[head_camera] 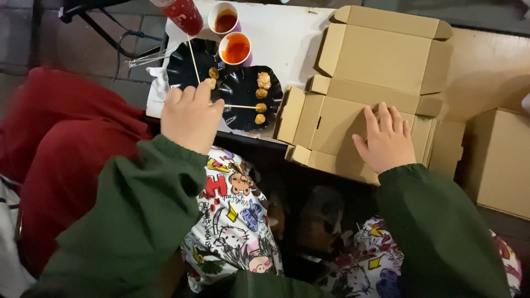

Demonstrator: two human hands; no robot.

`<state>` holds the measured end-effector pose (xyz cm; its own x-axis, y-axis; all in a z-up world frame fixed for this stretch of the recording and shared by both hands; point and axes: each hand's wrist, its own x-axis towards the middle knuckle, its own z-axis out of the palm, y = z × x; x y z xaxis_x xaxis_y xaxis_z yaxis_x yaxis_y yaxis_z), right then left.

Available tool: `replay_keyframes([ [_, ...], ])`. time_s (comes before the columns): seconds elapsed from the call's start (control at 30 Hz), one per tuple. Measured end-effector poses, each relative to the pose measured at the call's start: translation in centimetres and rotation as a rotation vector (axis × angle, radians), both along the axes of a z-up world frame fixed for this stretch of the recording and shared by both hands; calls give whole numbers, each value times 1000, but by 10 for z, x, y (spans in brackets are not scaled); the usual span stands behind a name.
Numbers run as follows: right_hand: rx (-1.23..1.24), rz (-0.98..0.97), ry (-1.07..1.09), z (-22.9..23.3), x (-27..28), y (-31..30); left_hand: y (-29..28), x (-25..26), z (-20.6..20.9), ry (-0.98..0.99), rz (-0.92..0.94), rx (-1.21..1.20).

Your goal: Folding and assembling a cardboard pastry box.

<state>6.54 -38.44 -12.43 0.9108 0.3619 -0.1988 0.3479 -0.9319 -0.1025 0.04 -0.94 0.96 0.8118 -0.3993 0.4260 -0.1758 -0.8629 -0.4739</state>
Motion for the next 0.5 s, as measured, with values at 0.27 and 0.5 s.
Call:
replay_keyframes([
  [0.27, -10, 6, 17, 0, 1, 1, 2, 13, -24, -13, -11, 58],
  [0.5, -16, -1, 2, -1, 1, 0, 3, 17, -20, 4, -56, 68],
])
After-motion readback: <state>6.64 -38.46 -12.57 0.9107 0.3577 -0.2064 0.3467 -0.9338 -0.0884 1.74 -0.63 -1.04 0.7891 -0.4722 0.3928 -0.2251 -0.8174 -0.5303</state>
